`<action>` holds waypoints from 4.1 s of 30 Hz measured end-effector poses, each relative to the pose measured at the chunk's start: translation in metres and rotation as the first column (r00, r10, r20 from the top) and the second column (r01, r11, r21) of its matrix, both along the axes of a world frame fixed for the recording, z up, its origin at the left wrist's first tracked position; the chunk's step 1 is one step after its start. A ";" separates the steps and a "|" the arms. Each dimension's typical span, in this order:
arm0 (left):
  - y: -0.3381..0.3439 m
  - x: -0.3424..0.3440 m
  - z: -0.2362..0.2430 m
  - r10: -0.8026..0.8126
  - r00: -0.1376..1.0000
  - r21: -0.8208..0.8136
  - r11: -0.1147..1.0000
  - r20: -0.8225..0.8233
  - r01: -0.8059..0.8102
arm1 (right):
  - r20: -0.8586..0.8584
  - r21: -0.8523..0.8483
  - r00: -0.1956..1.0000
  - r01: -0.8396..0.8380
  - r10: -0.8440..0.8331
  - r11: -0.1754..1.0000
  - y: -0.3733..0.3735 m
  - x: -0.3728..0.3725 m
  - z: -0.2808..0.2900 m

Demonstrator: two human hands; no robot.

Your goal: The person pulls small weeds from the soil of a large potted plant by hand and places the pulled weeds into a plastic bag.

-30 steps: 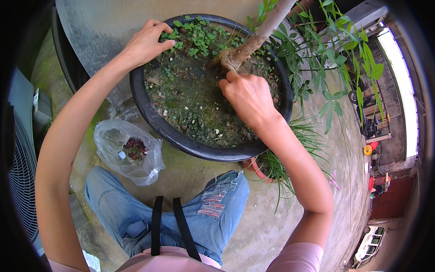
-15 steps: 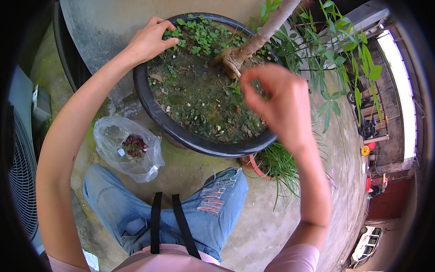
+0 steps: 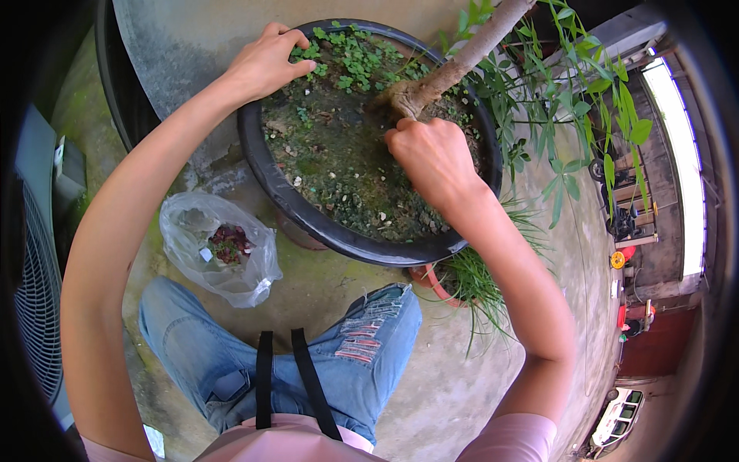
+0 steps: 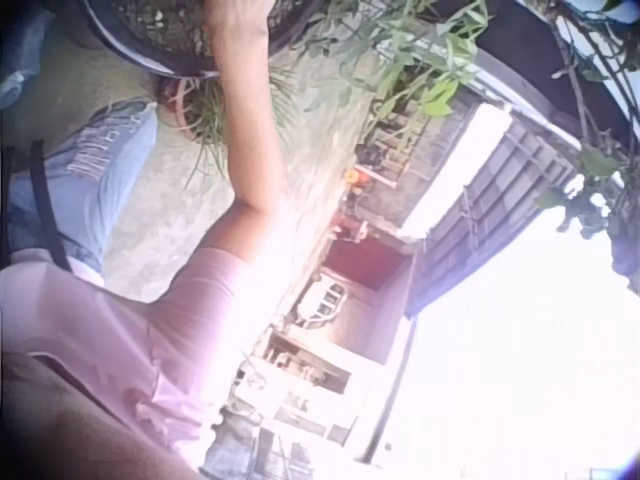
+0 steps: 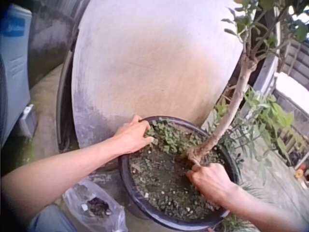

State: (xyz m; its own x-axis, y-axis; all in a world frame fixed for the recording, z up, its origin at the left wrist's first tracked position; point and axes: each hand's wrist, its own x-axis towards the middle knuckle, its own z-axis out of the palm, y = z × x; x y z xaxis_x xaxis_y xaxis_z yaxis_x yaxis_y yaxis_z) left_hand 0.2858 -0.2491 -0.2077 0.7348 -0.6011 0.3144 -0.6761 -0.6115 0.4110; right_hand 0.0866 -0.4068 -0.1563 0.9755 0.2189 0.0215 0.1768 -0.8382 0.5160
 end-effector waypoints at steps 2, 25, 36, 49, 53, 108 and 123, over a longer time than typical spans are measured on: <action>0.000 -0.001 0.000 -0.002 1.000 0.004 1.000 0.005 0.002 | -0.067 -0.026 0.998 -0.015 0.013 1.000 -0.002 0.003 0.001; 0.004 -0.004 0.000 -0.021 1.000 -0.051 0.998 0.022 0.022 | 0.004 0.703 0.997 -0.056 0.075 0.709 0.215 -0.023 -0.173; 0.005 0.002 -0.003 -0.016 0.999 -0.012 1.000 0.045 0.017 | 0.028 0.704 1.000 -0.019 -0.002 0.710 0.265 0.005 -0.235; 0.001 -0.003 0.002 0.012 1.000 0.020 1.000 0.007 -0.012 | 0.197 0.172 0.980 -0.050 0.015 0.984 0.011 -0.021 0.016; 0.003 -0.005 0.004 -0.007 1.000 -0.017 1.000 -0.010 0.007 | 0.167 0.033 0.966 -0.207 0.199 0.978 -0.007 -0.006 0.010; -0.003 0.020 -0.015 0.027 0.879 -0.270 0.947 -0.476 -0.175 | 0.108 0.668 0.991 -0.011 -0.081 0.744 0.024 0.127 -0.028; 0.002 0.011 -0.004 0.067 0.883 -0.268 0.940 -0.465 -0.213 | 0.200 0.674 0.980 -0.140 0.003 0.726 0.026 0.135 -0.034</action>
State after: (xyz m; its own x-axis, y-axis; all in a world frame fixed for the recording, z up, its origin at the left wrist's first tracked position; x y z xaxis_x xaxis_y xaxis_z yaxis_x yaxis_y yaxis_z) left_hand 0.2972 -0.2467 -0.2119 0.9083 -0.4098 0.0844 -0.2942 -0.4822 0.8251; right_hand 0.2216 -0.3809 -0.1900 0.9220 0.1469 0.3583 0.2164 -0.9627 -0.1622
